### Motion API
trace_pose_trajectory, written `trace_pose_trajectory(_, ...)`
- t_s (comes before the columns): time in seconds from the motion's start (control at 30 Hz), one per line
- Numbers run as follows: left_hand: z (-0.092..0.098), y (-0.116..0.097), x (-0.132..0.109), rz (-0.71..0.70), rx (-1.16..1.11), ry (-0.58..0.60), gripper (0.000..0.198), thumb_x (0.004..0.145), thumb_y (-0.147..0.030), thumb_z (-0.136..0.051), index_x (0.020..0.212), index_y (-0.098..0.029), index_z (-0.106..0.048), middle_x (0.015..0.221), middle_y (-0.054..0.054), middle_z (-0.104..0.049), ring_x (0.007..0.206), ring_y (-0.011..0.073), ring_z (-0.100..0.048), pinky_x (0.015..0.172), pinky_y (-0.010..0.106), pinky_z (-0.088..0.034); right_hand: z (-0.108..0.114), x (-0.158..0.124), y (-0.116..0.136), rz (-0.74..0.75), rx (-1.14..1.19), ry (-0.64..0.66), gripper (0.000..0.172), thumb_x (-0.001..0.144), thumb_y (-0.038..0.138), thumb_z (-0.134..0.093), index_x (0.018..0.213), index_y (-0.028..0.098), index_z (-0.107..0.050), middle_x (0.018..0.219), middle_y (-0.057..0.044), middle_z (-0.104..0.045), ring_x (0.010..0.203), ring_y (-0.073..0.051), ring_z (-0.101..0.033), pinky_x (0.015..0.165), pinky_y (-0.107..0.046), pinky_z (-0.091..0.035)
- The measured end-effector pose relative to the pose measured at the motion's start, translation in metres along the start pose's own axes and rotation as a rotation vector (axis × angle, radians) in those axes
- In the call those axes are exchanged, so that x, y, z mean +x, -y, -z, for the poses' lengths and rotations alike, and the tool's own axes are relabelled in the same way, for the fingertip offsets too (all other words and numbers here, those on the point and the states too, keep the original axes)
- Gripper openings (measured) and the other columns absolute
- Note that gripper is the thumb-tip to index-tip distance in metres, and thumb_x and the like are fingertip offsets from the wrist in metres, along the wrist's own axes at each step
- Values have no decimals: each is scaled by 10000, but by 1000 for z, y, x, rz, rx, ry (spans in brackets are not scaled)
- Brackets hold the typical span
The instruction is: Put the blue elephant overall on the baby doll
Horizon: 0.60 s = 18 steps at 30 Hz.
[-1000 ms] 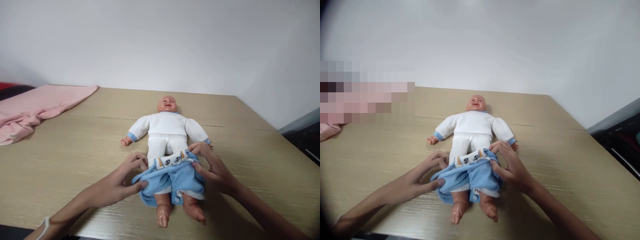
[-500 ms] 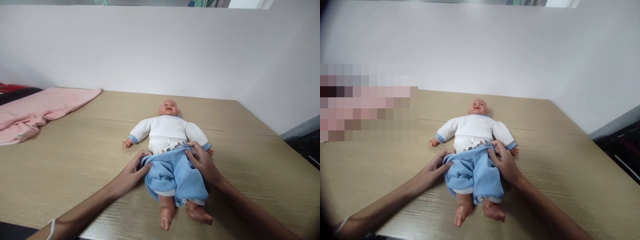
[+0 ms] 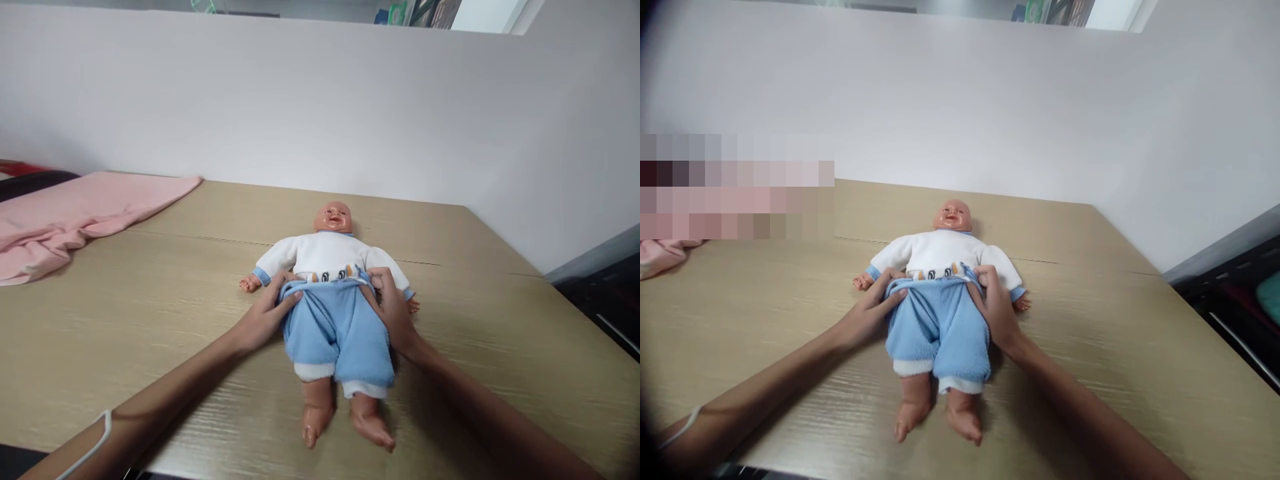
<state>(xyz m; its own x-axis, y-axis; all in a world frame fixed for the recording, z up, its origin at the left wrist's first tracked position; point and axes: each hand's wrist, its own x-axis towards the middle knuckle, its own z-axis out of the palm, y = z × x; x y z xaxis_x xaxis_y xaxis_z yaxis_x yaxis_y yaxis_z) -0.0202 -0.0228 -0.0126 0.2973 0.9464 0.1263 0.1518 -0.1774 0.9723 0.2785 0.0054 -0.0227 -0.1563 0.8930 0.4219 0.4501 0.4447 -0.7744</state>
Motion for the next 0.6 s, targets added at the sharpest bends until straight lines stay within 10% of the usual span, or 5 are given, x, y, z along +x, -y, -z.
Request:
trace_pose_trajectory(0.23,7,7,37,63,-106,6,440,974,-616,-809,1088,-207,-690,1014,5,-637,973,221,-596,887,324,-453,-6,20,-3,-47,72,25,277,1067,528,-652,1126,274,-558,912,-23,-709,848,-269,-688,806,-379,-538)
trace_pose_trajectory(0.6,39,-21,37,-122,280,187,334,1117,-562,-616,1242,-266,-706,1415,78,-637,1381,302,-565,1213,425,-405,6,19,11,83,-60,-12,94,1048,350,-656,1042,258,-672,1088,-79,-723,1054,-296,-673,968,-430,-518)
